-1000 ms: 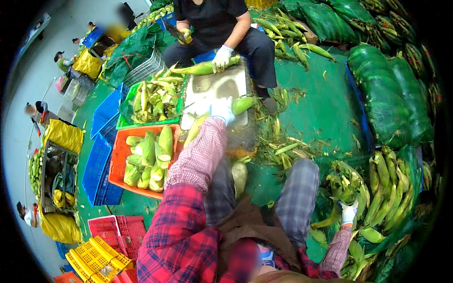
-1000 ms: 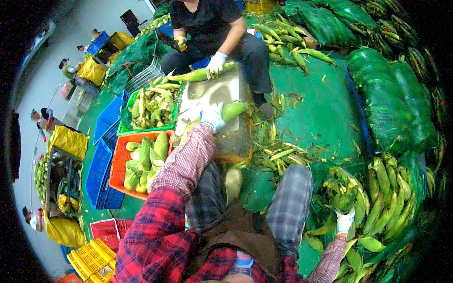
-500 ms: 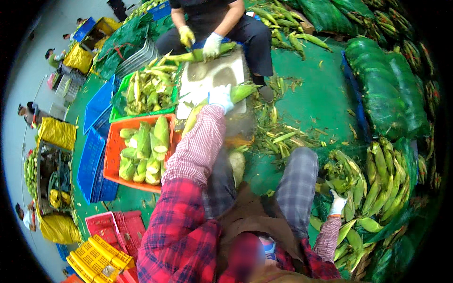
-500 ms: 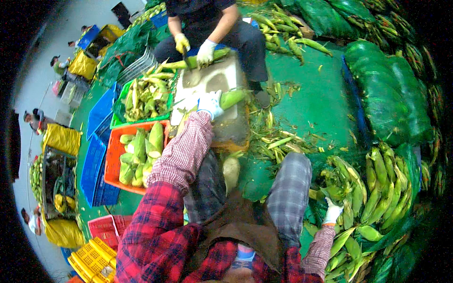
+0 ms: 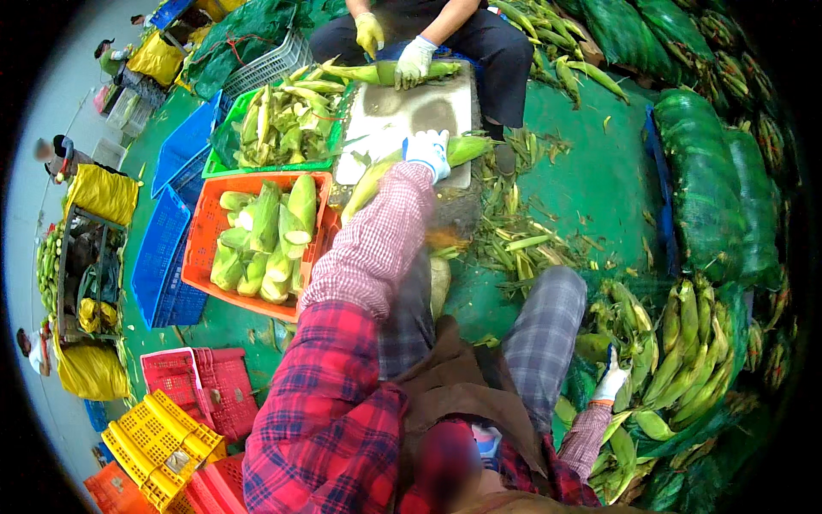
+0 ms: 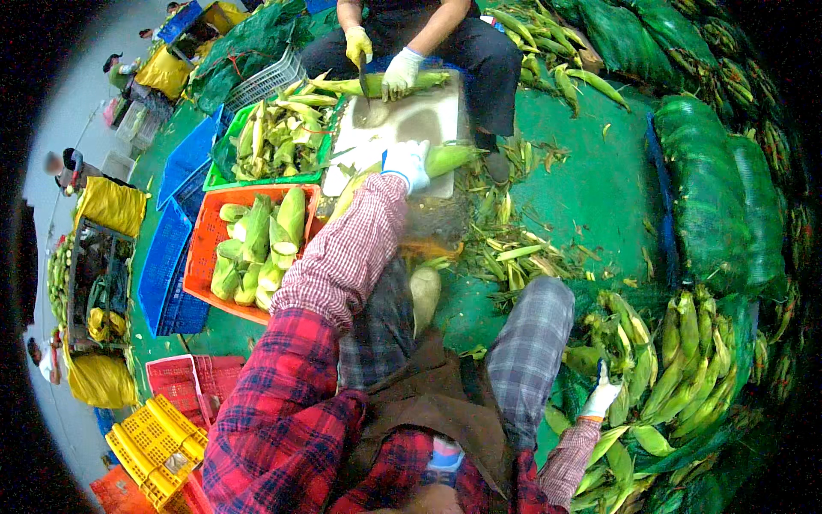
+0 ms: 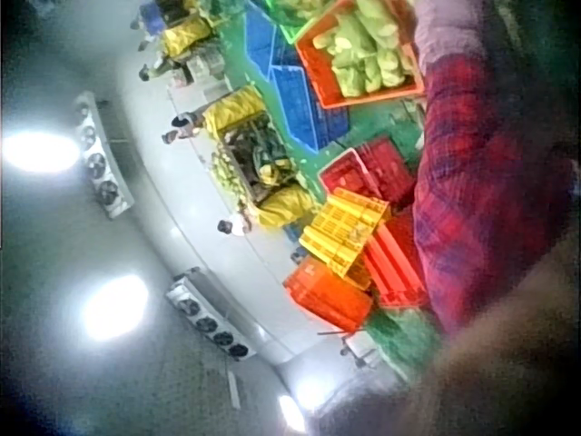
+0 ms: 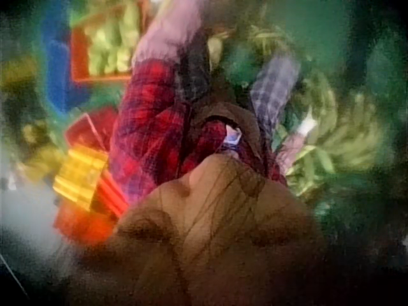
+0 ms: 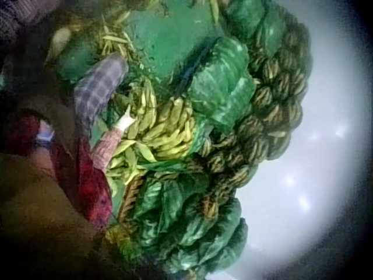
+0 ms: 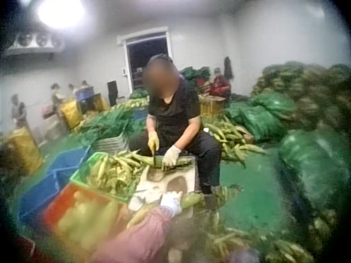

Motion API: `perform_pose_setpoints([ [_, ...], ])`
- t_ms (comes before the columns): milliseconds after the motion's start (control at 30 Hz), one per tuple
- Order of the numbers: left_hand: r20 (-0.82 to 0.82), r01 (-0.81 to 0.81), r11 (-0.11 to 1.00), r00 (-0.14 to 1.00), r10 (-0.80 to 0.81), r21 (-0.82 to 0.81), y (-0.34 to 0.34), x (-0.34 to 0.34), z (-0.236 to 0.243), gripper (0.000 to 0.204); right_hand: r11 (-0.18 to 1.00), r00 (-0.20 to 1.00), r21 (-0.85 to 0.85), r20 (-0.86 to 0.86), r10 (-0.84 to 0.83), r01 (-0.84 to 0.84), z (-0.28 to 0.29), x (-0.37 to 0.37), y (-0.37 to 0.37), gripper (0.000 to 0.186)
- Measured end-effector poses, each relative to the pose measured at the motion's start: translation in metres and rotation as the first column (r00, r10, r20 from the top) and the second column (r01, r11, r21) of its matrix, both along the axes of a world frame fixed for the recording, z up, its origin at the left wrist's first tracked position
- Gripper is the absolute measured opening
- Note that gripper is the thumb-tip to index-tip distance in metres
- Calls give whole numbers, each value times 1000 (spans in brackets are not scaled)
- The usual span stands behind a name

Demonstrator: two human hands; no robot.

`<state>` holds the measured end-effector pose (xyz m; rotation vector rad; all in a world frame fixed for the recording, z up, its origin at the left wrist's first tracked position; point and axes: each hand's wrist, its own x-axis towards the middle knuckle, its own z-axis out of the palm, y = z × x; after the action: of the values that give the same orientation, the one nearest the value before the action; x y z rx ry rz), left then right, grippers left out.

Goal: The person shucks corn cobs by hand, removing the husks and placing the cobs into a red crate. They then move around the room, stacking empty crates and handling large green mesh bags filled with corn.

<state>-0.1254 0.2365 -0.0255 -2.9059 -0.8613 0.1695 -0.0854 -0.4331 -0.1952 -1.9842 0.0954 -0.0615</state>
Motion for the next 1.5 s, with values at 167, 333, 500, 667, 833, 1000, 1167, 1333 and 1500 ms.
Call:
perform_pose_setpoints([
  [167,1,-1,1000,1000,1,-15,2,-5,1,63,952,1000,-305,-18,-9,3,50,2,51,56],
  [333,19,-8,1000,1000,9,-20,2,-2,1,66,818,1000,-576,-4,-24,18,38,19,48,74],
  [500,5,-17,998,1000,17,-62,3,-5,3,67,786,979,-614,-108,-172,70,56,23,72,76],
  [667,-6,-33,996,999,33,-80,1,-3,6,65,809,995,-587,-64,-80,27,46,30,69,73],
  [833,8,-26,996,1000,27,-89,3,-6,3,64,880,997,-474,-68,-27,-8,50,28,76,71],
  [1000,-16,-29,994,999,27,-101,2,-3,6,66,769,991,-635,-40,-131,76,35,33,65,69],
  [1167,-42,-36,994,999,32,-106,3,-3,7,68,787,1000,-617,20,16,0,35,33,54,64],
  [1333,-44,-40,999,998,39,-28,-1,-5,8,73,404,981,-905,-65,184,-136,44,33,25,49],
  [1500,-55,-45,997,998,42,-57,3,-10,8,72,839,982,-535,190,5,99,112,24,37,39],
])
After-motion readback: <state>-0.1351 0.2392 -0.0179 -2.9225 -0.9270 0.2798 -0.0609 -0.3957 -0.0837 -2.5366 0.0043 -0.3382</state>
